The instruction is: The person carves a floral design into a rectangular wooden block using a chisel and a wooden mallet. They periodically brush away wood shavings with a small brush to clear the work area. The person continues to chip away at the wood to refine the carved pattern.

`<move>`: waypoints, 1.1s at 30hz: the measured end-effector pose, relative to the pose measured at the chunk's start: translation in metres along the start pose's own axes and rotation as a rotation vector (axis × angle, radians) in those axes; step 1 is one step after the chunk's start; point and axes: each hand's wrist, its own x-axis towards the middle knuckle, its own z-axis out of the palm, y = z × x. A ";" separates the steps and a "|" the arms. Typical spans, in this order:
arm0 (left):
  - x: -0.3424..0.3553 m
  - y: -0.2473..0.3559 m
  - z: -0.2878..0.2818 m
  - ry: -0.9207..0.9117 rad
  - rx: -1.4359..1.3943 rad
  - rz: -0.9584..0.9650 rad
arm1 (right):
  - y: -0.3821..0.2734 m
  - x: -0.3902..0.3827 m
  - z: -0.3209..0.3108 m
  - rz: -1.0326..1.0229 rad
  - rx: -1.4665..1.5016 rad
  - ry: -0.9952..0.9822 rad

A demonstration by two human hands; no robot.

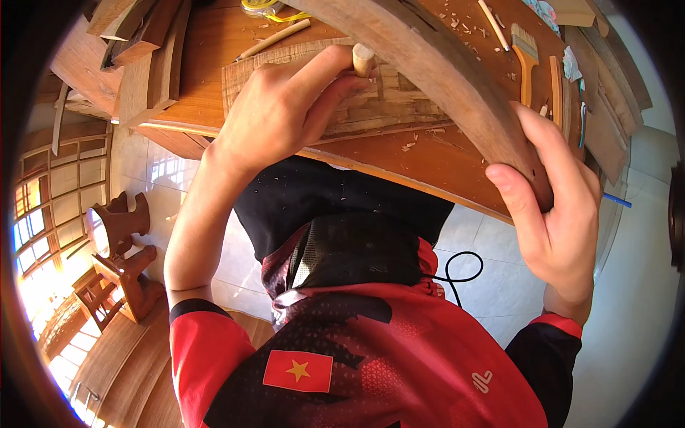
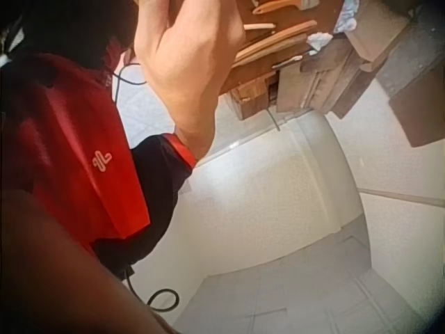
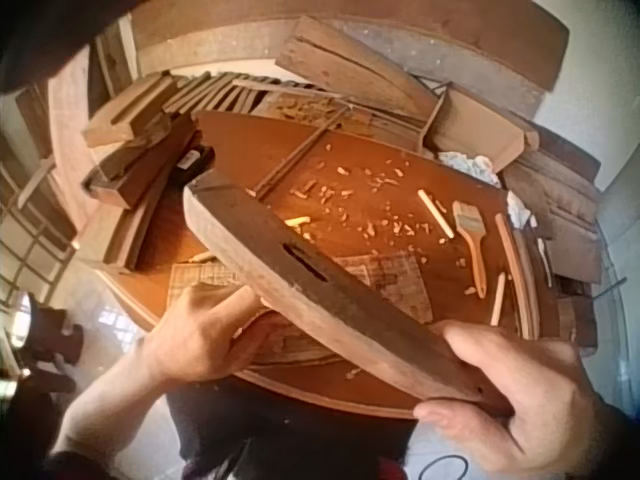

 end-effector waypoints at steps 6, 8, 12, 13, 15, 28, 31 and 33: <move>0.005 0.001 0.000 -0.020 0.025 -0.010 | 0.002 0.002 -0.001 -0.072 -0.002 0.060; 0.007 0.003 0.002 -0.022 0.036 0.001 | 0.001 0.003 0.000 -0.082 -0.042 0.055; 0.006 0.000 0.002 -0.040 0.025 0.003 | 0.007 0.008 0.006 -0.135 -0.121 0.105; 0.004 0.000 0.002 -0.058 0.021 -0.014 | 0.003 0.007 0.004 -0.099 -0.084 0.159; -0.002 0.001 0.004 -0.025 0.016 -0.035 | 0.004 0.010 0.007 -0.148 -0.115 0.127; -0.015 -0.003 0.005 0.224 -0.437 -0.464 | -0.005 0.020 0.012 -0.045 -0.003 0.131; -0.017 -0.008 -0.005 0.138 -0.431 -0.497 | 0.003 0.014 0.010 -0.020 -0.023 0.103; -0.018 -0.002 -0.009 0.097 -0.418 -0.488 | 0.009 0.011 0.012 -0.013 -0.014 0.094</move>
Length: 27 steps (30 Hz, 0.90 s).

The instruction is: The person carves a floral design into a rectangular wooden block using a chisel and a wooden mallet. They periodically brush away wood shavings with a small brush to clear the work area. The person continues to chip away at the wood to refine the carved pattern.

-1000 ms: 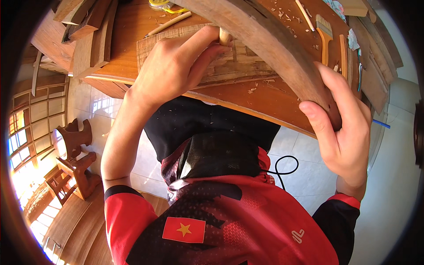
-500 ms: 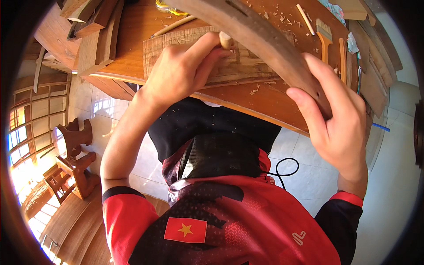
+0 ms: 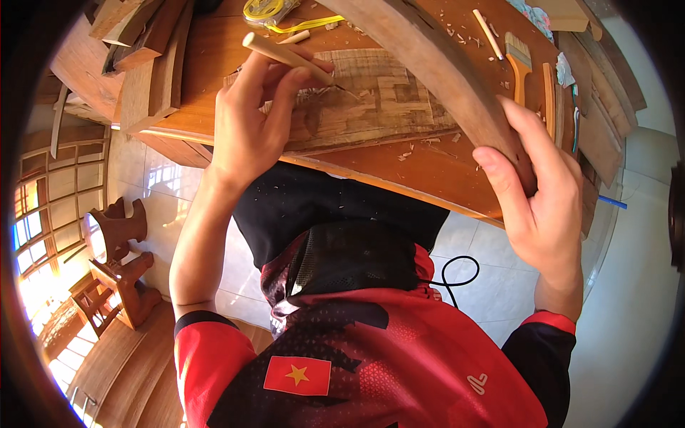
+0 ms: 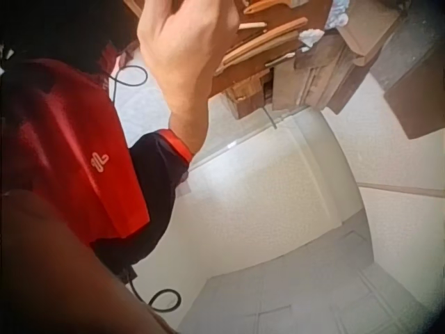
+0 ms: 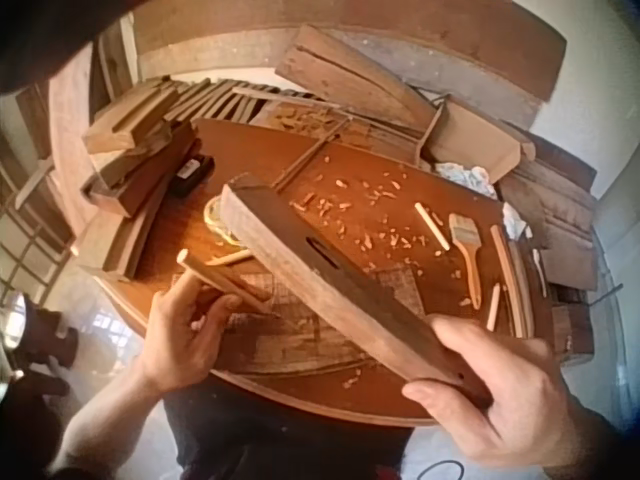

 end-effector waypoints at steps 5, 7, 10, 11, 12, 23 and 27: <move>0.000 0.006 0.001 -0.056 0.211 0.207 | 0.002 -0.003 0.000 0.057 -0.006 -0.005; 0.001 0.007 0.002 -0.086 0.276 0.242 | -0.003 -0.002 -0.001 0.102 0.013 -0.040; 0.004 0.006 0.002 -0.099 0.341 0.304 | 0.004 -0.003 0.001 -0.027 -0.021 -0.018; 0.006 0.002 0.003 -0.083 0.340 0.347 | 0.004 -0.002 0.001 -0.033 -0.023 -0.021; 0.008 -0.001 0.003 -0.067 0.338 0.390 | 0.004 -0.002 0.001 -0.038 -0.025 -0.023; 0.018 -0.003 0.004 -0.083 0.472 0.508 | 0.004 -0.007 -0.005 -0.023 -0.002 -0.032; 0.017 -0.003 0.004 -0.093 0.460 0.491 | 0.004 -0.009 -0.006 -0.024 0.000 -0.037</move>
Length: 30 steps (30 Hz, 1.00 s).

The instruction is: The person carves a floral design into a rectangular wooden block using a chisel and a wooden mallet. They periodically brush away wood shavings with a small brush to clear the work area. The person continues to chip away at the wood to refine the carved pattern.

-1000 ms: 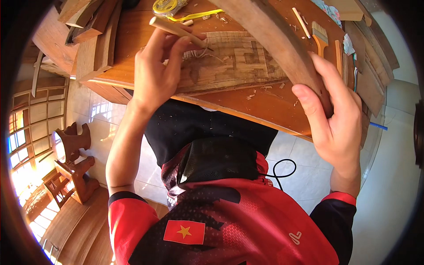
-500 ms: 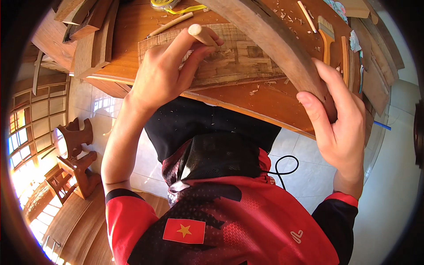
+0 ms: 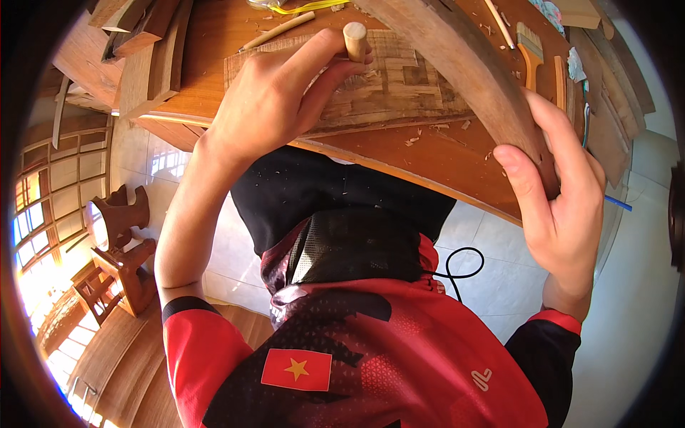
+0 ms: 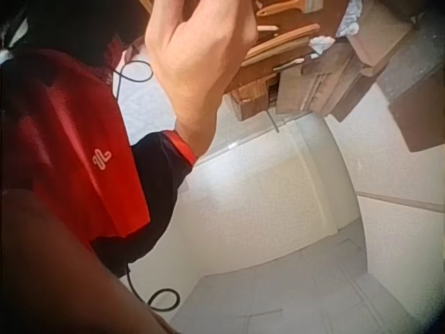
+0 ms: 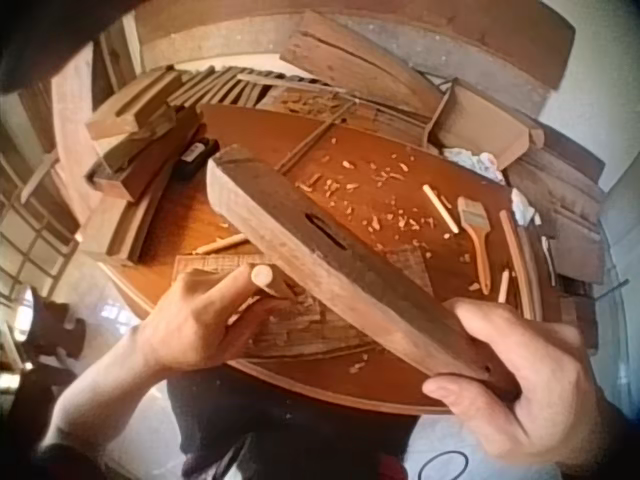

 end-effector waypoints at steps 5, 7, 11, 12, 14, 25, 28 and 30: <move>0.000 0.000 -0.001 0.010 0.023 0.023 | 0.000 0.000 0.001 -0.019 0.003 -0.011; -0.001 0.002 -0.002 -0.020 0.031 -0.019 | -0.001 0.000 -0.001 -0.021 -0.012 -0.010; 0.005 0.010 -0.007 -0.083 0.042 -0.078 | -0.008 0.001 -0.009 0.039 -0.024 -0.008; 0.008 0.009 -0.006 -0.084 0.035 -0.060 | -0.013 0.003 -0.012 0.085 -0.012 -0.003; 0.010 0.005 -0.005 -0.093 0.033 -0.046 | -0.015 0.003 -0.014 0.079 -0.020 0.007; 0.013 0.010 -0.007 -0.086 -0.058 -0.066 | -0.013 0.007 0.000 -0.039 -0.019 0.107; 0.010 0.013 -0.004 -0.072 -0.008 -0.097 | -0.008 0.012 0.005 -0.107 -0.126 0.063; 0.004 0.011 -0.001 -0.052 0.038 -0.095 | -0.007 0.015 0.008 -0.140 -0.147 0.079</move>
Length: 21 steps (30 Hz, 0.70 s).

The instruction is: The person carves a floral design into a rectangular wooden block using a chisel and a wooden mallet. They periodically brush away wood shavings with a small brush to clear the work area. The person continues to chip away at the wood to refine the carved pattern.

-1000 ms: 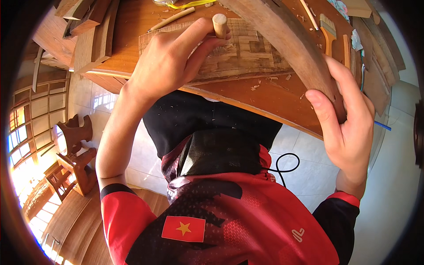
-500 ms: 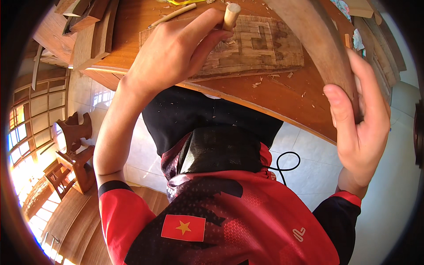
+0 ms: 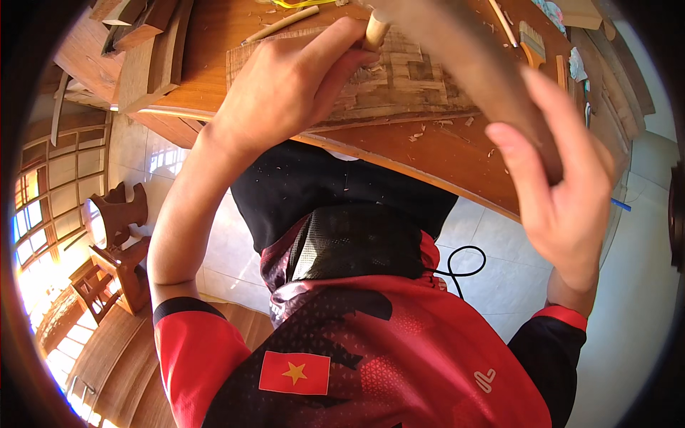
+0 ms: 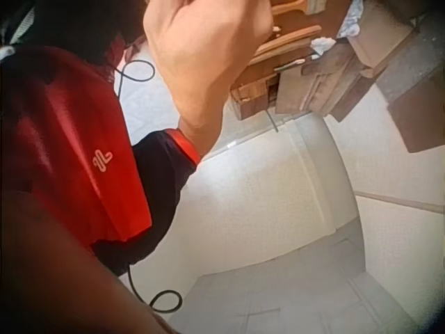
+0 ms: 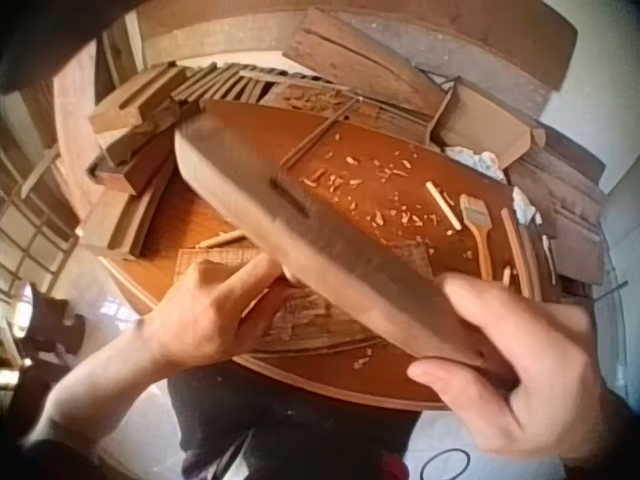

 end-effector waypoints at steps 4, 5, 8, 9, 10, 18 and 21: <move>-0.004 -0.003 0.003 0.010 -0.009 -0.001 | -0.002 0.004 0.003 -0.007 -0.008 -0.012; -0.004 -0.006 0.006 0.033 -0.021 0.024 | -0.001 0.005 0.004 -0.017 0.031 0.017; -0.006 -0.009 0.009 0.058 -0.038 0.017 | -0.012 0.010 0.003 0.015 -0.017 -0.006; -0.008 -0.008 0.009 0.056 -0.042 0.002 | -0.016 0.012 0.003 0.065 -0.031 -0.047; -0.011 -0.006 0.009 0.064 -0.058 -0.010 | -0.004 0.010 0.015 -0.010 0.074 -0.002; -0.006 -0.016 0.009 0.174 -0.720 -0.448 | -0.006 0.013 0.012 0.045 0.147 0.004; -0.001 -0.017 0.004 0.209 -0.843 -0.512 | 0.003 0.002 0.007 0.173 0.214 0.031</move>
